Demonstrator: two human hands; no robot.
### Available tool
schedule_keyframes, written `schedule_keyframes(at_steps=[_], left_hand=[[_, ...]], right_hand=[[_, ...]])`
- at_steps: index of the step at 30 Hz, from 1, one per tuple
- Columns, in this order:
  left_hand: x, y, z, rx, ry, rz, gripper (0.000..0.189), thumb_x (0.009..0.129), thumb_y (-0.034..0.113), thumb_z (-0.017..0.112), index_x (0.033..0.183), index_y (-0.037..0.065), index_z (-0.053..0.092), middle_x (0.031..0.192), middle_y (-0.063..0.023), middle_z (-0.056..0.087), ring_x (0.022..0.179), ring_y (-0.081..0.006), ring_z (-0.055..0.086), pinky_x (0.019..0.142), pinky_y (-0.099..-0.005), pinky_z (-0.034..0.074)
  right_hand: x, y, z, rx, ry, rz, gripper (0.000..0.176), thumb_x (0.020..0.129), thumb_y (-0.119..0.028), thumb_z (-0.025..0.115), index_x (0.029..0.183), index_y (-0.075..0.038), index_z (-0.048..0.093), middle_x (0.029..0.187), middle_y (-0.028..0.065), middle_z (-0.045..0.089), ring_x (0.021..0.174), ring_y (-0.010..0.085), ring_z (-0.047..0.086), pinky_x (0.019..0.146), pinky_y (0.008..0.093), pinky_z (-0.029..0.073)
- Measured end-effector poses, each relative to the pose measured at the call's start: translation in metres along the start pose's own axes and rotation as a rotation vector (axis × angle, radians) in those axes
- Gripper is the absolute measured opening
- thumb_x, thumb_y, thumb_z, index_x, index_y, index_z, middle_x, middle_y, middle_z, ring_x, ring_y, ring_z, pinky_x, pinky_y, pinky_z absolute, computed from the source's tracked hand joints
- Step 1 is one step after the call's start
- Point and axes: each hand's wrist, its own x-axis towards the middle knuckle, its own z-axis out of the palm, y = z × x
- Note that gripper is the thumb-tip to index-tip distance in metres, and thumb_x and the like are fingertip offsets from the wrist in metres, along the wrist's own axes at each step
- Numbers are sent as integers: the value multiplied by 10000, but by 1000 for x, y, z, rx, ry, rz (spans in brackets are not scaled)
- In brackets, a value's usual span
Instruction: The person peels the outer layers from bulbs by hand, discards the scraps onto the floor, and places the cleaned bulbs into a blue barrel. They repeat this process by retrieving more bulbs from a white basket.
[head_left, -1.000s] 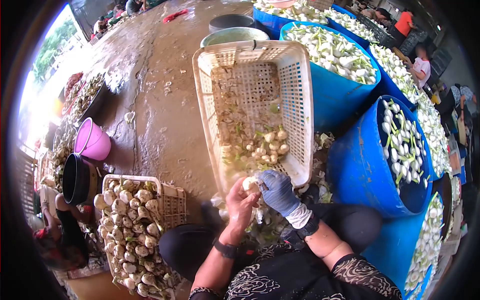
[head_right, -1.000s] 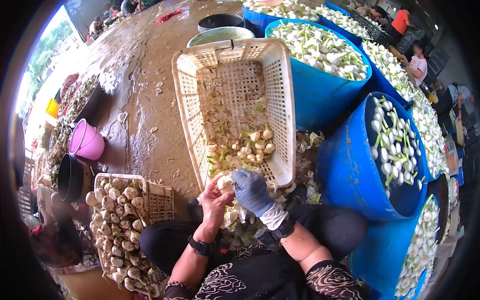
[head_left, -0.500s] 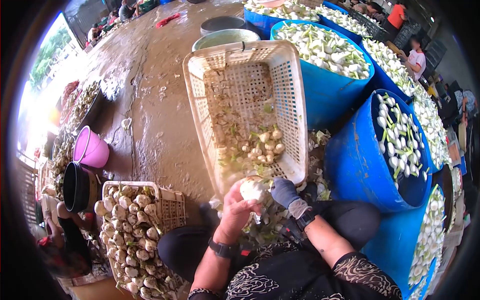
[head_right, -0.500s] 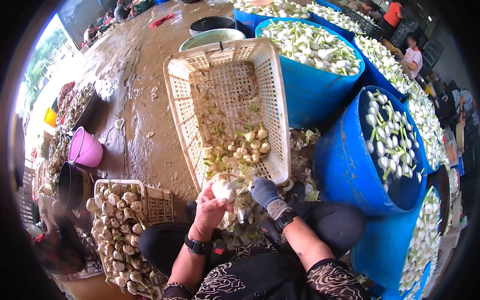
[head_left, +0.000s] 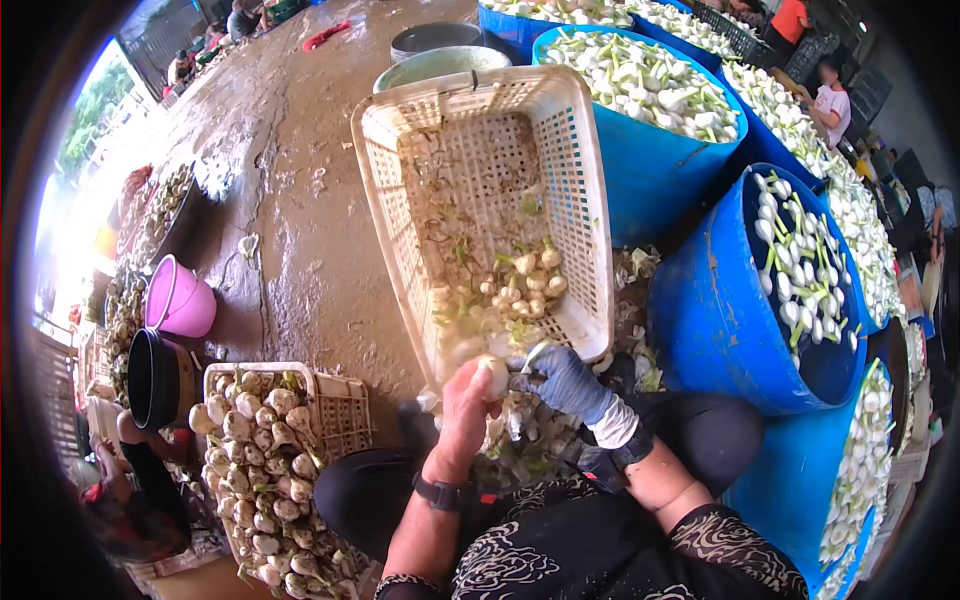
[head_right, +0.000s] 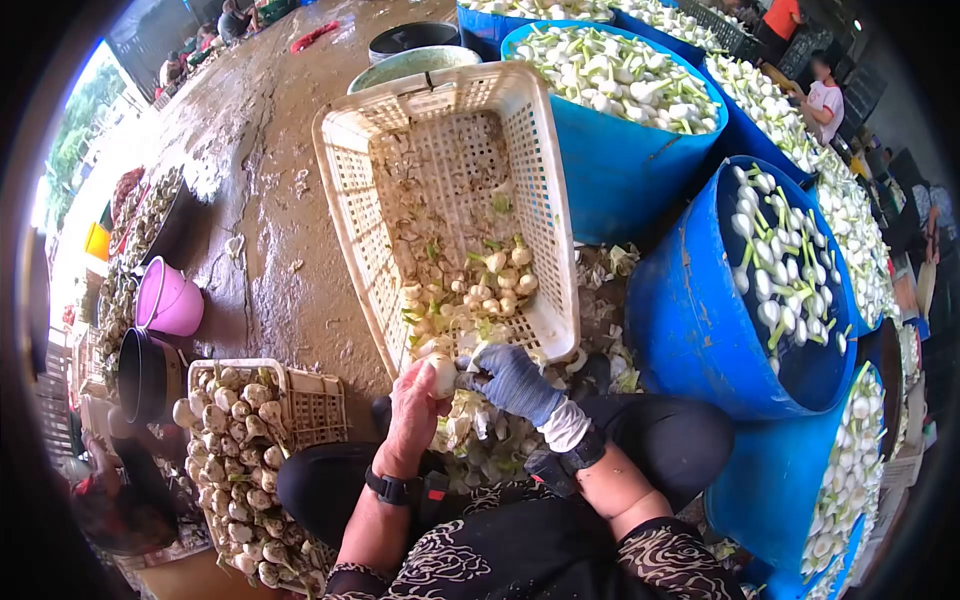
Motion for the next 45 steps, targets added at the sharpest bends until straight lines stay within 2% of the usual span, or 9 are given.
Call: schedule_keyframes(at_steps=[13,17,21,23,27,31,34,39,45], left_hand=[[-4,0,0,356,-52,10,585,786,261,720,1254,-31,527,845,-15,586,703,-77,525,590,-217,440],[-5,-3,0,807,-206,227,585,732,101,705,1264,-57,520,941,-47,624,858,-127,574,786,-273,485],[3,-6,-10,444,-129,8,490,739,129,575,1202,-28,566,975,-90,631,907,-169,592,778,-263,491],[0,-8,-8,101,-84,-68,369,795,192,611,1101,-14,617,898,-64,634,807,-130,589,637,-239,489],[0,-5,5,491,59,-233,315,832,290,657,997,22,646,805,-23,622,683,-94,561,518,-221,436],[2,-24,-8,218,-12,-189,330,843,288,674,1014,14,605,848,-65,636,650,-134,599,522,-246,472],[3,-26,-14,-146,-237,-61,355,836,258,660,1067,-4,597,923,-98,655,810,-199,658,742,-345,555],[4,-28,-12,-250,-142,-59,370,834,254,660,1073,-21,594,915,-89,649,819,-189,648,760,-330,538],[2,-28,1,16,56,33,278,836,223,651,998,1,610,869,-39,618,761,-124,591,634,-240,468]], right_hand=[[-19,18,28,-172,79,43,142,820,-139,638,876,-12,606,761,210,610,714,376,614,618,418,475],[-25,43,45,496,-33,346,140,842,-123,608,892,7,604,746,118,639,734,159,626,665,345,484],[-27,54,40,450,-14,540,138,833,-119,653,879,4,610,789,89,641,727,141,600,652,323,480],[-29,60,40,-137,90,-165,154,834,-127,656,869,15,604,784,140,623,716,219,609,639,337,477],[-28,36,41,238,102,195,156,808,-119,649,881,13,613,850,167,618,791,313,611,675,376,489],[-29,37,28,51,-2,-79,207,868,-67,560,1051,1,629,959,131,635,894,268,620,804,340,497],[-22,29,16,60,74,-200,154,899,-119,553,986,2,593,848,90,597,787,235,591,726,337,487],[-15,10,-5,418,143,2,271,923,-234,571,786,-28,459,636,21,443,544,181,475,532,316,428],[-28,30,26,115,-110,86,296,830,-254,690,890,15,582,668,196,558,575,267,508,583,396,429]])
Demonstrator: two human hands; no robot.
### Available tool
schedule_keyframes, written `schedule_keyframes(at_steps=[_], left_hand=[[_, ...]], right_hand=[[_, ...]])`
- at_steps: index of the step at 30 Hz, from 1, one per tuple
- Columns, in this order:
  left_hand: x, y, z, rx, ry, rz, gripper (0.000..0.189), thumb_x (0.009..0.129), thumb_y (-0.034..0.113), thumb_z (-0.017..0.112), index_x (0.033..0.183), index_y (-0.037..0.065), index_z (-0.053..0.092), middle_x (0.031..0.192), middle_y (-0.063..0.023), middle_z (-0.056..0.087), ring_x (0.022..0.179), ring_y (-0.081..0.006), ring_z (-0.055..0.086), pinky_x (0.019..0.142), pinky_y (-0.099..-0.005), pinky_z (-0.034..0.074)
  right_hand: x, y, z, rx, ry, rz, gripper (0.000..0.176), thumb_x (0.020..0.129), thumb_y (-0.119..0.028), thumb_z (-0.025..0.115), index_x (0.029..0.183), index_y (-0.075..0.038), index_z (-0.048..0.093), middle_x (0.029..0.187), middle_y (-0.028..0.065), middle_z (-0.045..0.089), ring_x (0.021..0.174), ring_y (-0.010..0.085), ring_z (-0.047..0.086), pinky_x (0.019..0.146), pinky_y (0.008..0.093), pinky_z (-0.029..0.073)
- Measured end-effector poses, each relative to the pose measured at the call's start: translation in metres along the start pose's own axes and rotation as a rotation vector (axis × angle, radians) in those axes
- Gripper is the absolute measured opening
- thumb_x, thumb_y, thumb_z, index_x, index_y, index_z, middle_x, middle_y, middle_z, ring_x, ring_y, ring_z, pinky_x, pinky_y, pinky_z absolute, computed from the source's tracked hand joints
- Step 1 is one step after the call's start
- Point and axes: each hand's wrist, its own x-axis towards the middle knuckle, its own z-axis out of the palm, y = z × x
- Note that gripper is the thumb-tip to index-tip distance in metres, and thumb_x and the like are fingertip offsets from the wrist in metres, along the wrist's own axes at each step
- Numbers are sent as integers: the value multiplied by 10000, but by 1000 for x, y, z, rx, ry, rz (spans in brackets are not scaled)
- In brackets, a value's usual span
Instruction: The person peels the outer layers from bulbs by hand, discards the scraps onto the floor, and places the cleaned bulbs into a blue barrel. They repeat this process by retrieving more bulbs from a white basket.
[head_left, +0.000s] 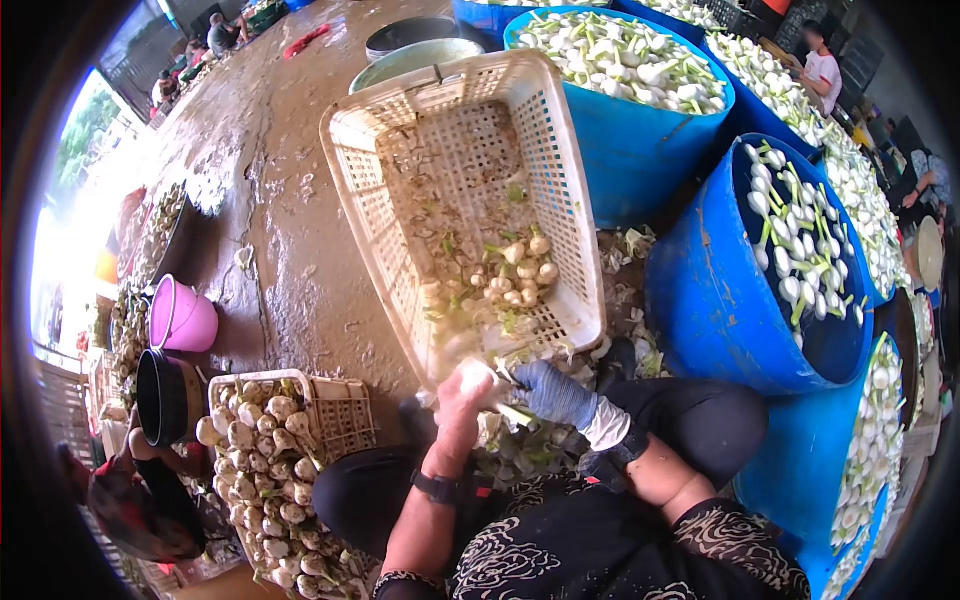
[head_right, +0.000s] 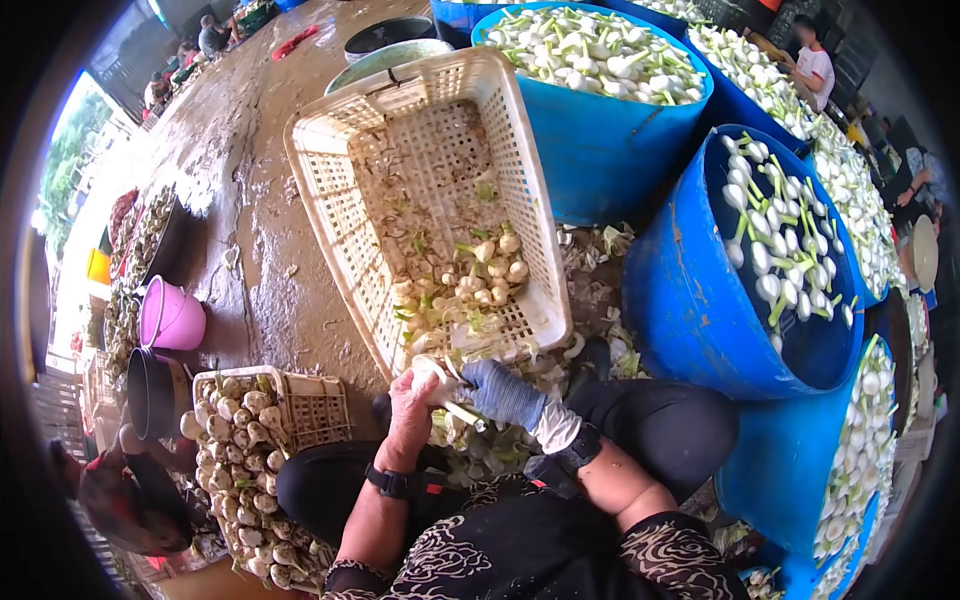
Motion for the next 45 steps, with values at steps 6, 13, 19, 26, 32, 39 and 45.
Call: schedule_keyframes(at_steps=[6,13,19,26,32,39,45], left_hand=[[-1,10,-8,59,-133,-90,419,761,234,748,1062,-18,600,818,-53,633,671,-123,593,575,-262,512],[-15,27,-7,-279,-446,-147,418,705,180,698,1058,-23,605,920,-171,664,730,-233,664,564,-317,549],[9,21,-25,-151,194,103,338,789,152,656,1051,-50,588,893,-158,674,753,-218,663,631,-305,537],[16,4,-16,313,345,177,343,764,82,715,1070,-51,636,847,-72,668,724,-120,625,682,-224,501],[28,-4,-20,-20,254,85,342,928,221,590,1128,-57,604,1000,-113,663,886,-143,639,767,-269,514],[19,7,-2,-117,293,64,344,940,186,563,1154,-83,554,1060,-177,649,961,-240,644,809,-332,531],[27,13,-2,-70,224,28,276,908,141,607,1128,-25,601,1055,-102,656,952,-179,627,810,-304,519]], right_hand=[[-8,-28,-15,514,-48,134,221,867,-221,636,865,0,634,651,110,612,601,172,583,569,309,452],[-7,-48,-50,1898,-89,119,336,871,-242,563,1075,25,556,678,102,607,434,183,531,451,306,479],[-16,-2,-56,782,-305,323,418,796,-246,644,1109,24,584,893,164,673,830,299,666,601,351,547],[-15,24,14,241,-62,15,445,867,-345,653,1170,-36,553,928,103,650,893,202,621,765,328,499],[25,-20,-6,482,-154,464,285,893,-246,635,1023,8,616,720,10,608,566,52,556,497,202,450],[155,-60,-121,1325,208,-264,566,893,-310,612,1334,-14,417,990,95,645,871,217,630,768,374,525],[224,151,-37,-553,-82,328,508,796,-311,673,1251,-150,516,1213,151,574,1020,294,610,876,430,484]])
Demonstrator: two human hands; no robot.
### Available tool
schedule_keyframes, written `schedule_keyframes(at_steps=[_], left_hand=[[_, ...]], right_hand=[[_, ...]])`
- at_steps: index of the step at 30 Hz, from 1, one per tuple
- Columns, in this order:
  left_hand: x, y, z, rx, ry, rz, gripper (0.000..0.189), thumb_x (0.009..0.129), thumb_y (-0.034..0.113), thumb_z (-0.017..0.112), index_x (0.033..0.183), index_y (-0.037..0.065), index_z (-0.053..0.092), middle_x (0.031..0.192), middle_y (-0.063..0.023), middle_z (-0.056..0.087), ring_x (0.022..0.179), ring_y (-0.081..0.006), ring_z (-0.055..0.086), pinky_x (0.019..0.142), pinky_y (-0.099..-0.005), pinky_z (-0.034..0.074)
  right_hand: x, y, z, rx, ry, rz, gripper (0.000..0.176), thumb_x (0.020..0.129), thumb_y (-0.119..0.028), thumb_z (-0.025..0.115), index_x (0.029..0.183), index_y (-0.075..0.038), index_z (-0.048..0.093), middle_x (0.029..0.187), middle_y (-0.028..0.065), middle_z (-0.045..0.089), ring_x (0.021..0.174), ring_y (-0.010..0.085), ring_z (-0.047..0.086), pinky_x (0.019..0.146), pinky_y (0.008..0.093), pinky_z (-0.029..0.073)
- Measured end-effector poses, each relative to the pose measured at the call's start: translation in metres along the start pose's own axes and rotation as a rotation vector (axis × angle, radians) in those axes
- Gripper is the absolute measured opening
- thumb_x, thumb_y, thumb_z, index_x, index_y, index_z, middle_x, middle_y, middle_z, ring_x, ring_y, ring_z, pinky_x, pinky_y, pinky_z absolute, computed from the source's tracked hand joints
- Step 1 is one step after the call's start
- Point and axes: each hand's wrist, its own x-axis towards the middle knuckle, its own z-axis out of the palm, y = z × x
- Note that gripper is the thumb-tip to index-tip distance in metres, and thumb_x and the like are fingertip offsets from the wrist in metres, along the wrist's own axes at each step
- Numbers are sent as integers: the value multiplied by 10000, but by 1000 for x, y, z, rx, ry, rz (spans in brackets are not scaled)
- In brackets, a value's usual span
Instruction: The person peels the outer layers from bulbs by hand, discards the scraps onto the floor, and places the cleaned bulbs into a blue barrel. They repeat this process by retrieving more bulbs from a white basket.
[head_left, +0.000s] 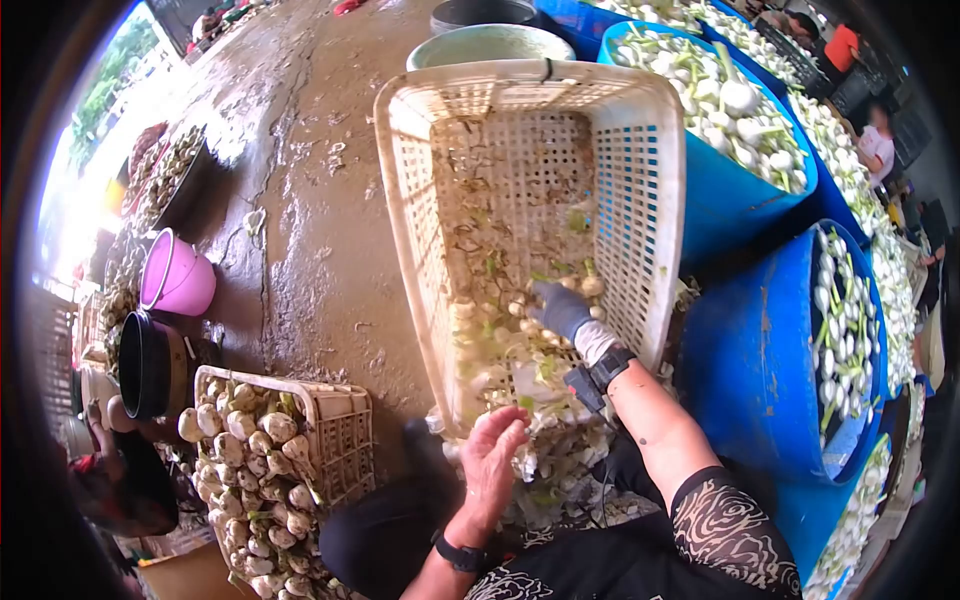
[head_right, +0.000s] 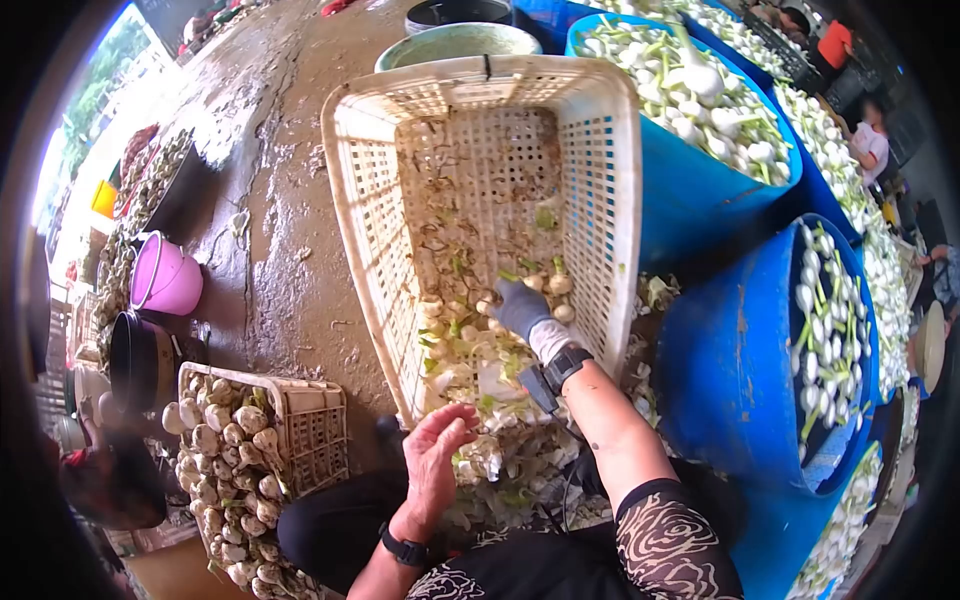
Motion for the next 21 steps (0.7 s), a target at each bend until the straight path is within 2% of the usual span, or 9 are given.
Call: schedule_keyframes(at_steps=[3,5,7,8,12,14,15,18,21], left_hand=[[6,-4,-6,116,-16,4,272,900,128,621,1125,-23,604,1050,-87,656,935,-167,631,815,-300,511],[7,-1,-6,104,-1,-13,274,898,128,625,1125,-25,603,1050,-82,658,927,-162,631,812,-298,510],[8,2,-3,42,4,-27,275,900,135,625,1121,-27,605,1049,-83,658,921,-160,630,802,-292,510],[8,2,-3,50,-10,-25,288,903,148,625,1129,-28,596,1047,-93,657,912,-164,631,793,-296,514],[7,-1,-2,8,2,-33,364,940,191,577,1218,-34,513,1045,-143,643,903,-198,636,786,-313,526],[6,3,-1,-67,36,-74,411,946,229,568,1244,-40,479,1072,-150,624,929,-202,625,791,-312,518],[6,6,0,-142,72,-116,460,952,267,558,1269,-46,445,1100,-157,605,955,-206,614,796,-311,510],[7,8,0,-344,26,-9,402,974,315,502,1167,-37,487,1103,-182,602,895,-223,639,762,-334,540],[-1,11,-7,-384,-77,95,315,970,271,512,1083,-22,543,1019,-144,630,837,-209,644,738,-335,541]], right_hand=[[6,21,62,-369,-92,83,527,755,-304,689,1230,-153,516,1249,158,526,1086,297,569,905,418,471],[10,38,79,-324,15,50,453,753,-275,688,1161,-125,560,1152,160,581,1058,303,583,901,414,467],[11,43,72,41,-85,111,360,751,-217,686,1082,-98,608,1052,148,634,969,312,609,847,396,485],[1,42,73,334,58,-30,251,781,-88,646,1031,-70,651,862,71,649,707,230,610,713,332,496],[-58,-26,18,784,126,-189,323,804,-39,636,1127,-48,631,943,30,657,809,157,603,779,300,490],[-97,-68,-9,1180,-36,-246,364,820,-87,686,1169,-19,606,1044,56,670,941,146,615,874,280,488],[-113,-84,-20,990,62,-377,394,794,-55,703,1174,-15,604,1072,33,665,1004,130,602,908,265,479],[-159,-114,-23,1218,-28,-330,414,770,-29,718,1170,-23,613,1102,49,663,1045,145,601,907,274,482],[-187,-127,-31,777,207,-544,402,746,-56,751,1131,-39,638,1077,72,665,1029,189,612,908,311,483]])
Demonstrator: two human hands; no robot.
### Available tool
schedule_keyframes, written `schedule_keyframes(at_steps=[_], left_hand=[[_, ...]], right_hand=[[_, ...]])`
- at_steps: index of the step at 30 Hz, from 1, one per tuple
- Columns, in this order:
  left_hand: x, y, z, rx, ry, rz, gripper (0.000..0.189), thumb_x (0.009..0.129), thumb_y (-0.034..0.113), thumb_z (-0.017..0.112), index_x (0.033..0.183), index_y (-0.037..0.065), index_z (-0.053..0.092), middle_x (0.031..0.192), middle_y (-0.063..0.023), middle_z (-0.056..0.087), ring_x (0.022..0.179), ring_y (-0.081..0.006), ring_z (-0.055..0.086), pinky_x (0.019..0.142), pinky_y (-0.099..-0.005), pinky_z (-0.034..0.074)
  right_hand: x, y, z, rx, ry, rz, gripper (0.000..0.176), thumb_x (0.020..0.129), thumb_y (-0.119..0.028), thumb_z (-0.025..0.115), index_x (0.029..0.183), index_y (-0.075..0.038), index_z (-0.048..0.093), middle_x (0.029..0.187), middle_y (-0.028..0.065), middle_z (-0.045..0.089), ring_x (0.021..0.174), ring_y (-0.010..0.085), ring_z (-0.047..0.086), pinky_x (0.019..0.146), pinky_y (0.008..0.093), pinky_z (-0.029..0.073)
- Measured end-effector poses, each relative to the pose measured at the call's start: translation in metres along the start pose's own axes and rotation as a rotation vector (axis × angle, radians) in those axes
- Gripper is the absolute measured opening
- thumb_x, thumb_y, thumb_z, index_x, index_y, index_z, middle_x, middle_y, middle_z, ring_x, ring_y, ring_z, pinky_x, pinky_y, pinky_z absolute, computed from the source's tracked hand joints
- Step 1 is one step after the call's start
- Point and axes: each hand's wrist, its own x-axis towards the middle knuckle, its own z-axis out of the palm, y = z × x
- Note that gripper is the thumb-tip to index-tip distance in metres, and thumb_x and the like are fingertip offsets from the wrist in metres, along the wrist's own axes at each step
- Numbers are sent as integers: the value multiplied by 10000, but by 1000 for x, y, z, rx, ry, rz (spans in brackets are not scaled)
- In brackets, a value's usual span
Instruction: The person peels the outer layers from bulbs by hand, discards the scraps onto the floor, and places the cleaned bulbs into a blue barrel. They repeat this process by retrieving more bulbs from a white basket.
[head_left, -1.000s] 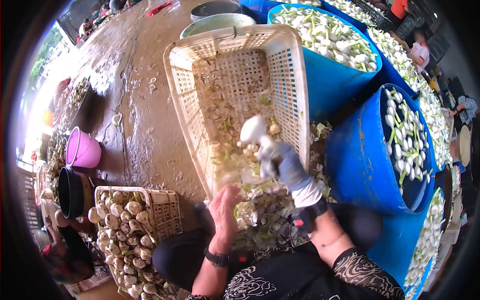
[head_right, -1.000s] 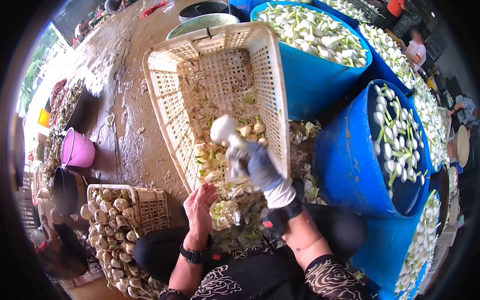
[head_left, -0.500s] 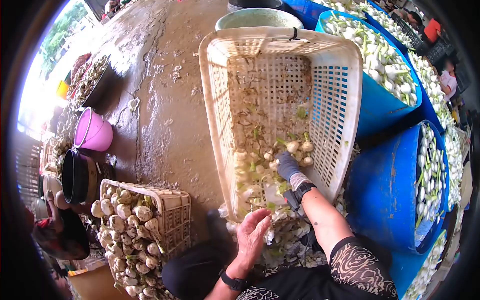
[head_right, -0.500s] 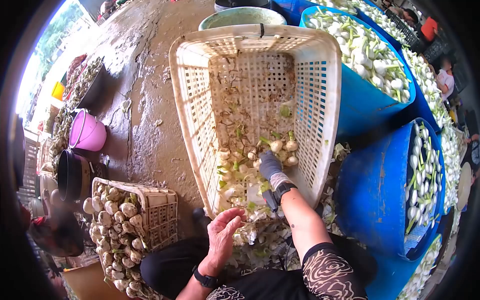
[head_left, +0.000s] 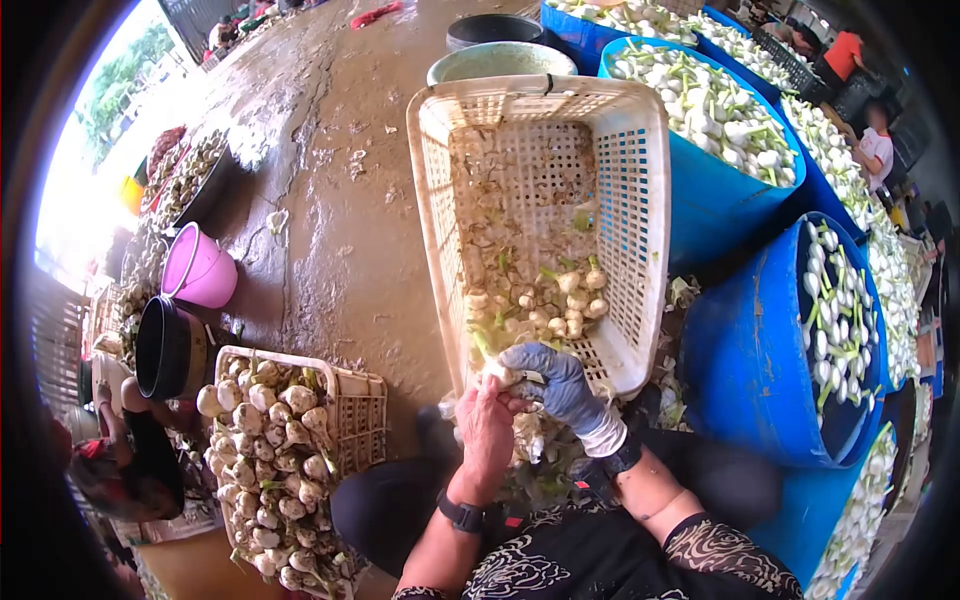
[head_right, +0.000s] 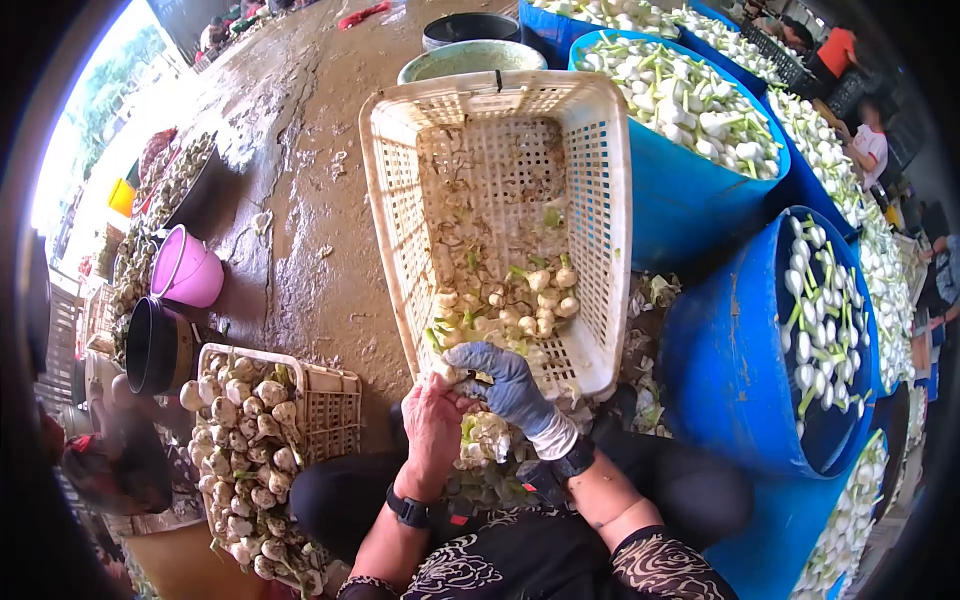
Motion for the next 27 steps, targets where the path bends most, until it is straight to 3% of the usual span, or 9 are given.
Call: schedule_keyframes(at_steps=[3,6,10,16,22,24,25,26,27], left_hand=[[-11,4,7,33,-71,27,251,964,224,518,1024,-14,572,924,-110,644,771,-187,639,720,-335,543],[-20,10,12,51,-147,11,214,966,196,516,996,-7,579,892,-97,647,715,-148,619,701,-327,547],[-26,7,11,-3,-190,-35,207,970,191,519,1008,-3,581,903,-86,641,698,-128,597,655,-309,541],[-30,2,8,54,-121,-36,206,929,180,584,1014,-7,577,909,-109,645,682,-158,591,608,-285,513],[-34,6,2,-63,-334,-151,263,906,174,602,1078,-19,553,926,-140,648,725,-210,625,589,-305,535],[-38,11,7,-215,-357,-229,274,889,105,592,1120,-33,544,909,-134,640,750,-219,643,607,-300,550],[-40,14,12,-216,-358,-230,274,889,105,592,1120,-33,544,909,-134,640,750,-219,643,607,-300,550],[-41,18,18,-147,-321,-199,300,873,96,615,1138,-26,542,905,-123,641,754,-205,640,608,-294,545],[-42,20,21,-79,-281,-170,330,858,87,638,1155,-18,541,902,-111,642,758,-191,637,610,-288,539]], right_hand=[[-13,-25,-5,143,77,101,382,735,-110,773,1094,-44,660,1041,79,673,1009,217,620,904,340,477],[-22,-21,-20,142,43,-31,363,728,-128,781,1062,-39,671,1025,81,675,987,230,624,898,347,474],[-34,-57,-12,-100,155,-99,291,734,-104,767,1007,-44,683,988,78,675,954,227,627,874,342,480],[-46,-44,-7,-396,334,-232,181,720,-5,695,891,-55,663,846,100,641,795,304,619,734,375,506],[-46,-15,-13,-444,482,57,50,763,-59,658,788,-33,624,769,150,621,699,320,598,626,387,472],[-53,0,-26,-463,334,312,144,782,-138,693,748,-20,617,682,158,608,585,319,547,566,384,449],[-60,4,-32,-589,234,321,282,814,-241,713,678,-20,600,559,131,538,495,264,479,517,374,413],[-64,9,-32,-590,233,319,282,814,-241,713,678,-20,600,559,131,538,495,264,479,517,374,413],[-66,4,-29,-385,277,322,344,826,-286,709,648,-20,582,544,112,513,490,233,457,517,370,405]])
